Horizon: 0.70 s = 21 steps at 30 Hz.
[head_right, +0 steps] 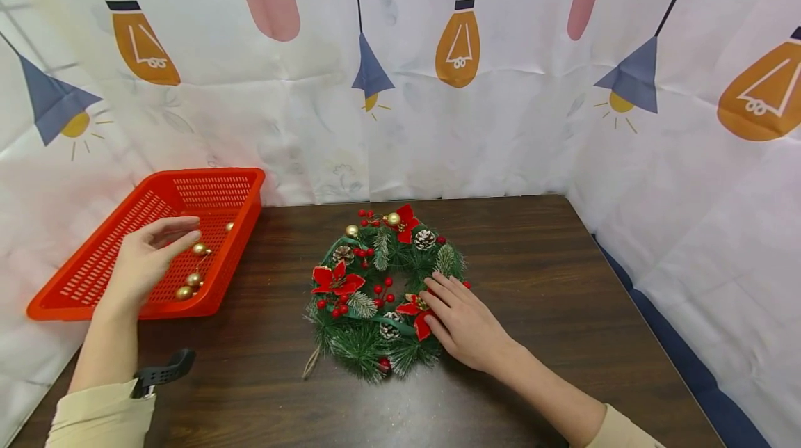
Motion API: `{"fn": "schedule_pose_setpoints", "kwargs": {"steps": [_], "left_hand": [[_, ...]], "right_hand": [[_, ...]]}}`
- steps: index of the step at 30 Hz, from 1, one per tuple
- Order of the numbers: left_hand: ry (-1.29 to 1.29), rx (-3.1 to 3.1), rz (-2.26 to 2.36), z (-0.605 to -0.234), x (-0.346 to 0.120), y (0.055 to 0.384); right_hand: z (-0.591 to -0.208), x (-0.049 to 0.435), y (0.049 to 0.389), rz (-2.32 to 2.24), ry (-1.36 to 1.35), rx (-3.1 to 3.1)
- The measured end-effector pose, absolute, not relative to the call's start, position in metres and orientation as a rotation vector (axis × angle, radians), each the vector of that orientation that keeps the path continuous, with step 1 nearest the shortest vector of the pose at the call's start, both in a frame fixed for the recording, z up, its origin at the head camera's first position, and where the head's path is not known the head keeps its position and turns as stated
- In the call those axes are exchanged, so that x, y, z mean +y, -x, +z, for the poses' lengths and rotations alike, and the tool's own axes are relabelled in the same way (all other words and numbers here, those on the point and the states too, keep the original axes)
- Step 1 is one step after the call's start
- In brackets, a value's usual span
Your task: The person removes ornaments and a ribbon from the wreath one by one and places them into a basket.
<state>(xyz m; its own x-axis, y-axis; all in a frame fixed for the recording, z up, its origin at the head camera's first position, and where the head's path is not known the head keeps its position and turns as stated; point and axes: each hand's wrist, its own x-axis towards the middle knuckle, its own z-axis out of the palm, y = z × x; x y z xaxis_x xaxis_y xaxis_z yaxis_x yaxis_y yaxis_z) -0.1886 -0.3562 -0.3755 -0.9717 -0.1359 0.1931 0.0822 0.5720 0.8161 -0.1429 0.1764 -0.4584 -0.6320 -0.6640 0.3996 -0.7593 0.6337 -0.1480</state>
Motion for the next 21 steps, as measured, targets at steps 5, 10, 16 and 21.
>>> {"fn": "schedule_pose_setpoints", "kwargs": {"steps": [5,10,16,21], "left_hand": [[0.066,-2.551,-1.376,-0.375,-0.341,0.196],[0.116,-2.583,-1.378,-0.375,-0.322,0.202],[0.192,-2.597,-1.393,-0.374,-0.296,0.212],[0.28,-2.597,-1.389,-0.376,-0.279,0.224]], "right_hand": [[-0.458,0.176,0.142,0.436,-1.143,-2.548],[-0.458,0.176,0.141,0.436,-1.144,-2.551],[-0.459,0.176,0.142,0.437,-1.14,-2.545],[-0.459,0.177,0.142,0.433,-1.143,-2.538]]}}
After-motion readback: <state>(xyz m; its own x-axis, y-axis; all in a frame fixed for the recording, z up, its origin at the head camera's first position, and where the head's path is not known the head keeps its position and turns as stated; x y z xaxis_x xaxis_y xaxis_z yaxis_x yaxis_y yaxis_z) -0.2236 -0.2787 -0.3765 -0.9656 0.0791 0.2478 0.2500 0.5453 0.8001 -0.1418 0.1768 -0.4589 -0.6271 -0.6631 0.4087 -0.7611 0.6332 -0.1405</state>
